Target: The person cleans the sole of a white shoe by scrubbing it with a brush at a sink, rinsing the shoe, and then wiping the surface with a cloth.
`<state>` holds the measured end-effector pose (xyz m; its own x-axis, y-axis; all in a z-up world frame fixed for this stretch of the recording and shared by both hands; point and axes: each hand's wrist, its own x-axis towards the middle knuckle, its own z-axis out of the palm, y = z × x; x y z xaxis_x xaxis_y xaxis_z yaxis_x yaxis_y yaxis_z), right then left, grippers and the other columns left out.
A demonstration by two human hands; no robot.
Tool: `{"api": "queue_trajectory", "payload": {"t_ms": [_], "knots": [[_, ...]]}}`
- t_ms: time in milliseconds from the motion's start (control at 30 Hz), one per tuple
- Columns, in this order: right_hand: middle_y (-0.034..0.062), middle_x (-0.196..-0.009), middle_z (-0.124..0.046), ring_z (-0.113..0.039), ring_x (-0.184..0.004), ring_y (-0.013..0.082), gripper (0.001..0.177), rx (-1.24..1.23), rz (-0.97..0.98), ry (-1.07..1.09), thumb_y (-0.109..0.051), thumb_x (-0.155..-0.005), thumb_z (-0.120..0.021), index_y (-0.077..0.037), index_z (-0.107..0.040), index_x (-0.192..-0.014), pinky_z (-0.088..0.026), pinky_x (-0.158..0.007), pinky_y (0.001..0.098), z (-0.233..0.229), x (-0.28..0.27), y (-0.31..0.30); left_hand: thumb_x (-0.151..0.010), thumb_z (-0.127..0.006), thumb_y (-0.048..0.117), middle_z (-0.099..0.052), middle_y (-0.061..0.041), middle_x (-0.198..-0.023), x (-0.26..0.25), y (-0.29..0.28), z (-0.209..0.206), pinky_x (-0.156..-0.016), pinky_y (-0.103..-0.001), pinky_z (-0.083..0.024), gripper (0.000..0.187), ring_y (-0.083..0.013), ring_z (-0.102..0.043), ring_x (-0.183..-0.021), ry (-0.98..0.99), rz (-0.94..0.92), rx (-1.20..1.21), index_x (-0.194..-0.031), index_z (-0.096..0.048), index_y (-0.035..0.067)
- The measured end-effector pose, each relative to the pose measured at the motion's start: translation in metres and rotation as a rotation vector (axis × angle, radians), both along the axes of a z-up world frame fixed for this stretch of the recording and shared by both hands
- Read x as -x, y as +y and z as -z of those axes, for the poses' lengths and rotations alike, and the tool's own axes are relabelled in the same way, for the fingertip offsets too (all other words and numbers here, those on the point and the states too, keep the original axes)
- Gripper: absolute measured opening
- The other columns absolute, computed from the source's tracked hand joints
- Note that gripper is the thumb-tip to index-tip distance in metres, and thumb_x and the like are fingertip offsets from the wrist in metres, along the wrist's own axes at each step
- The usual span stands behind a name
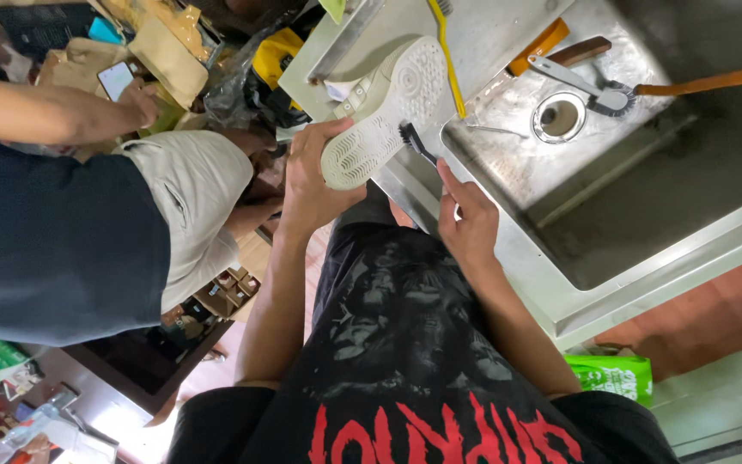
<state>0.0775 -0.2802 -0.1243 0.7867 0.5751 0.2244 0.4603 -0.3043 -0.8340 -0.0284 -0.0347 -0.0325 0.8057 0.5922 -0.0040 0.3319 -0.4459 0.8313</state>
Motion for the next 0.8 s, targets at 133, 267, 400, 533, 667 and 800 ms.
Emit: {"api": "queue_trajectory", "payload": {"t_ms": [133,267,400,533,667,800], "knots": [[0.0093,-0.073,-0.066,-0.065,-0.062,0.0269,0.05,-0.005,0.015,-0.039,0.001,-0.099,-0.059,-0.013,-0.075,-0.144,-0.054,-0.06,0.0367,0.011,-0.008,0.016,-0.057,-0.088,0.012,-0.073,-0.01,-0.131,-0.001,-0.002,0.002,-0.105,-0.051,-0.051,0.078,-0.0378,-0.067,-0.121,0.013,0.012,-0.011,-0.133,-0.069,0.014],[0.0131,-0.072,-0.069,-0.067,-0.061,0.0312,0.046,-0.044,0.025,-0.086,0.003,-0.098,-0.065,-0.016,-0.08,-0.137,-0.056,-0.06,0.0394,0.008,-0.029,0.039,-0.059,-0.086,0.01,-0.073,-0.012,-0.129,-0.005,-0.005,-0.01,-0.105,-0.05,-0.053,0.077,-0.0393,-0.067,-0.121,0.031,-0.029,0.028,-0.133,-0.067,0.013],[0.0081,-0.073,-0.068,-0.069,-0.065,0.0289,0.047,0.039,-0.02,-0.114,-0.005,-0.1,-0.061,-0.018,-0.076,-0.143,-0.056,-0.063,0.0396,0.013,-0.016,0.004,-0.059,-0.084,0.008,-0.074,-0.012,-0.129,-0.009,-0.003,-0.013,-0.105,-0.05,-0.052,0.076,-0.0389,-0.067,-0.122,0.024,-0.057,0.086,-0.134,-0.067,0.012],[0.0032,-0.074,-0.064,-0.067,-0.064,0.0239,0.048,0.129,-0.001,-0.174,-0.006,-0.099,-0.063,-0.022,-0.076,-0.142,-0.056,-0.062,0.0354,0.009,-0.02,0.006,-0.056,-0.085,0.008,-0.073,-0.011,-0.129,-0.009,-0.002,-0.016,-0.105,-0.05,-0.051,0.077,-0.0371,-0.066,-0.122,0.083,-0.042,0.052,-0.131,-0.067,0.013],[0.0047,-0.075,-0.066,-0.07,-0.067,0.0279,0.049,0.112,-0.029,-0.194,-0.007,-0.098,-0.066,-0.025,-0.078,-0.142,-0.057,-0.065,0.0377,0.007,-0.032,0.008,-0.055,-0.086,0.008,-0.072,-0.015,-0.128,-0.01,-0.002,-0.019,-0.106,-0.05,-0.052,0.08,-0.0391,-0.066,-0.121,0.104,-0.071,0.075,-0.132,-0.065,0.011],[0.0087,-0.071,-0.064,-0.07,-0.068,0.0328,0.046,0.182,-0.068,-0.134,-0.008,-0.095,-0.068,-0.026,-0.081,-0.136,-0.057,-0.063,0.0421,0.0,-0.035,-0.011,-0.057,-0.087,0.007,-0.072,-0.017,-0.127,-0.01,0.0,-0.015,-0.103,-0.051,-0.05,0.081,-0.0423,-0.066,-0.12,0.081,-0.053,0.12,-0.135,-0.066,0.014]]}}
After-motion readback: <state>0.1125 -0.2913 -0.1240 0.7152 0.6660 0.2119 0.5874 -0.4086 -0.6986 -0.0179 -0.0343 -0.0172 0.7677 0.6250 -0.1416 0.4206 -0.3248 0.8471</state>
